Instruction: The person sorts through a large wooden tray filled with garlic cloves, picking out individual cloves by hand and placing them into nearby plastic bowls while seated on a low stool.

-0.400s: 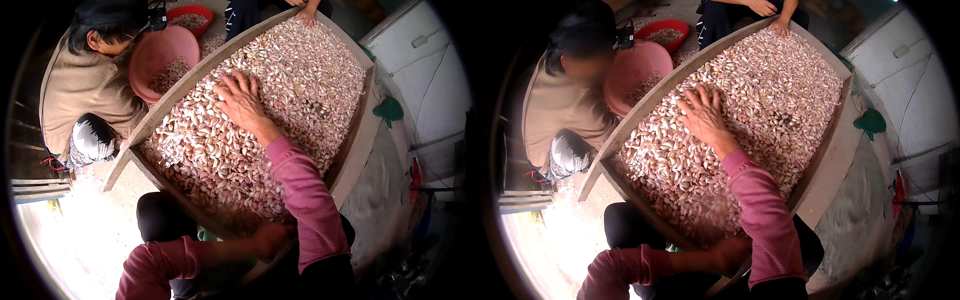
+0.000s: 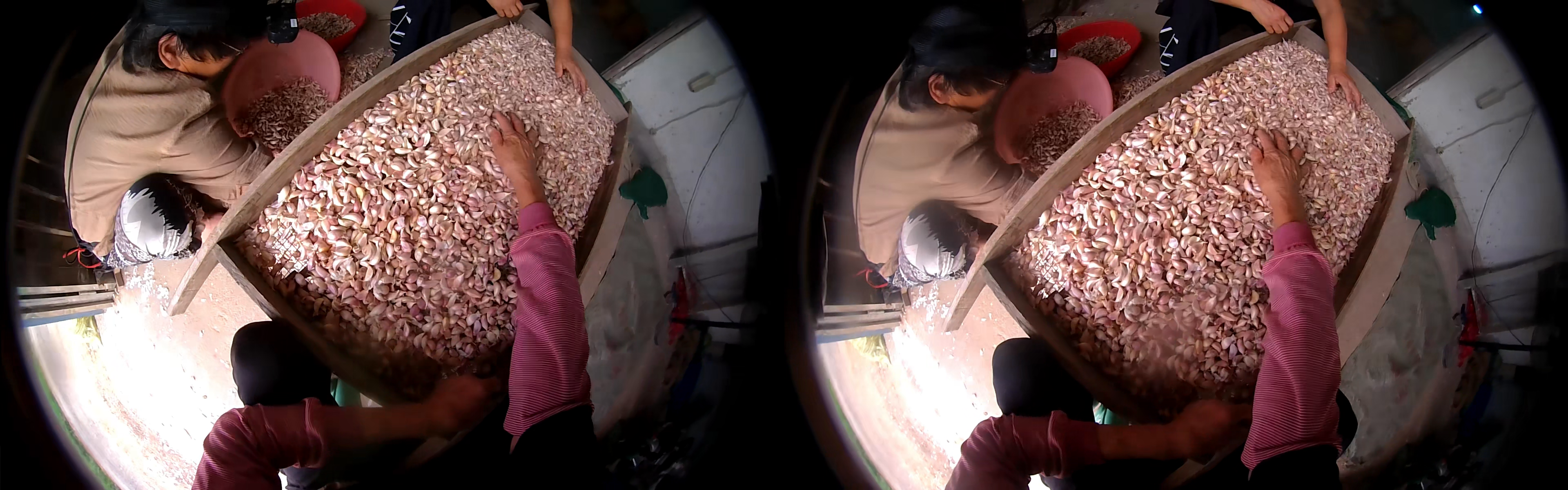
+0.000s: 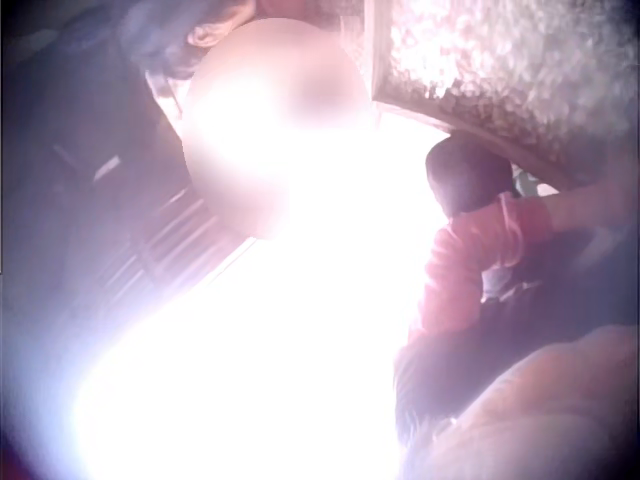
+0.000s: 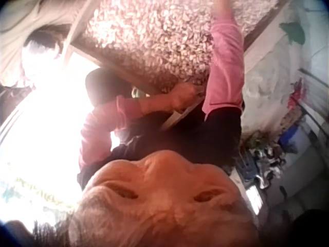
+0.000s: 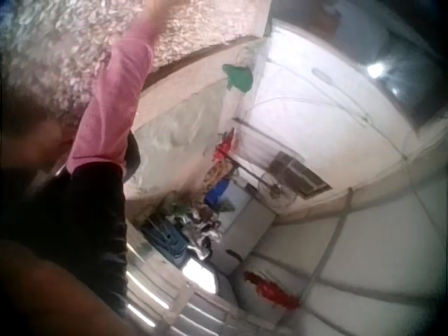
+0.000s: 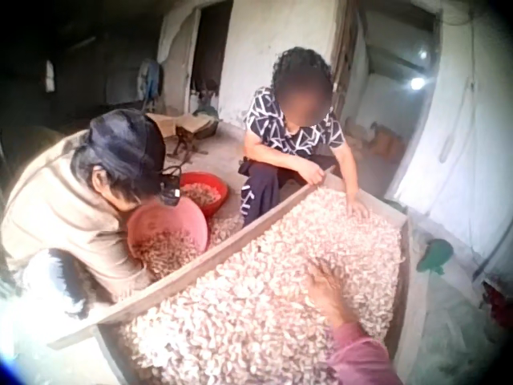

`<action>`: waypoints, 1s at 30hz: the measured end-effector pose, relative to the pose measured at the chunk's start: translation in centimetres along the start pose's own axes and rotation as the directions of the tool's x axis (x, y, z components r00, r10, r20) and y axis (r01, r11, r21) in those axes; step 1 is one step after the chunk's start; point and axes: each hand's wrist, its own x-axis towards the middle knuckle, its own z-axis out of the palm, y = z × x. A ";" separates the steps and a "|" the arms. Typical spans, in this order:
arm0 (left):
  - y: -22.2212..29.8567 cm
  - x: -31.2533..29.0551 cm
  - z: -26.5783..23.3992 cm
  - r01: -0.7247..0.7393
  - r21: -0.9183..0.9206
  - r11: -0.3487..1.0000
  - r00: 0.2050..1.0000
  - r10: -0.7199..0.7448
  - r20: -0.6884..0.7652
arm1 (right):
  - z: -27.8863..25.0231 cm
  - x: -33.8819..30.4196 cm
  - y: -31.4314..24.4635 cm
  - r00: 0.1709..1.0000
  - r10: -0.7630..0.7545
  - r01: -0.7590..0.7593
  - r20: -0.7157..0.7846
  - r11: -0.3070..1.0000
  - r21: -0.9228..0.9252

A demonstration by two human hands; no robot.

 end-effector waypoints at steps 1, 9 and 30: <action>-0.1 0.0 0.1 0.015 0.011 1.000 1.000 -0.015 0.020 | 0.1 -0.7 -0.3 1.000 -0.018 0.018 0.015 1.000 0.004; -5.8 -0.8 5.3 -0.186 0.136 0.973 0.982 0.187 0.002 | -1.6 -15.2 -5.6 0.826 -0.543 0.488 0.151 0.823 0.290; 0.2 -0.8 -0.1 0.009 0.087 0.996 0.997 -0.015 0.070 | -3.6 -11.4 1.3 0.861 -0.446 0.502 -0.242 0.821 0.273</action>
